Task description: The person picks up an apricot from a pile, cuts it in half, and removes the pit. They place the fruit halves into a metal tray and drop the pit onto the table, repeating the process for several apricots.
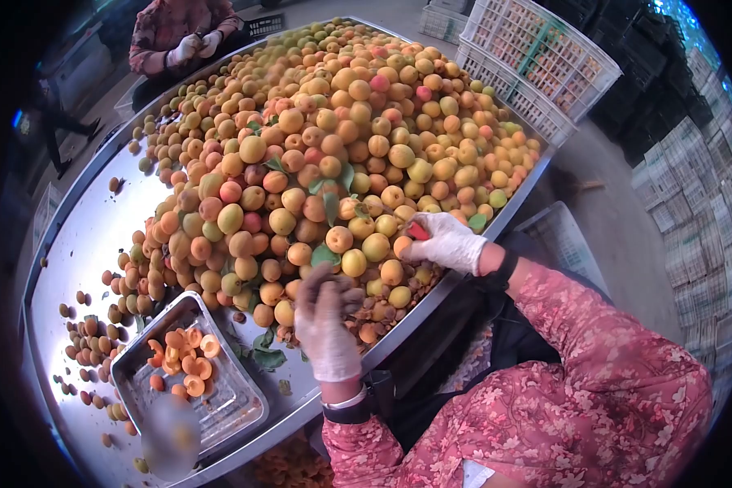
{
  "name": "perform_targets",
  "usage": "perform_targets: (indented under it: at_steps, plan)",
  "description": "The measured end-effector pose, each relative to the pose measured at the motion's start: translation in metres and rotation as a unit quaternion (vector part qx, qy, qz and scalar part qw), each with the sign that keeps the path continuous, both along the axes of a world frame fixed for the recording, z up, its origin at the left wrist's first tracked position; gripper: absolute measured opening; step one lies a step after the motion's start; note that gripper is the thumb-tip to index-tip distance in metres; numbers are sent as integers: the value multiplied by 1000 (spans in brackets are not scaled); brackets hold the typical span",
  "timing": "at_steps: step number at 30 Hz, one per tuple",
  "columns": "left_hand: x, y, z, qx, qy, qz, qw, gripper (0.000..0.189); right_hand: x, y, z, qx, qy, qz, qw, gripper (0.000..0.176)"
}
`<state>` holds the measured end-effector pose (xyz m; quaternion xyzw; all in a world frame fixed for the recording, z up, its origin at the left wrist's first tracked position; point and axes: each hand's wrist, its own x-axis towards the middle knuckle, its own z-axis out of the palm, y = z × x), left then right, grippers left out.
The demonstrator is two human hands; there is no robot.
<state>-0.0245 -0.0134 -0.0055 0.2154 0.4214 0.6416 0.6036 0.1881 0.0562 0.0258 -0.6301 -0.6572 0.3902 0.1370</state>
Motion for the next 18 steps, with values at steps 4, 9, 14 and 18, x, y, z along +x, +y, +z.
perform_targets:
  at_steps: [4,9,14,18]
  plan:
    - [16,-1,-8,58,175,-129,974,44,-4,-11,32,-143,238,-71,958,31]
    - [23,-5,-8,57,167,-199,964,46,-19,-26,45,-238,335,-53,910,31]
    - [25,-7,-4,93,133,-156,974,46,-28,-30,44,-187,258,-11,948,29]
    - [23,-9,5,68,78,-148,984,45,-36,-31,41,-103,254,2,962,29]
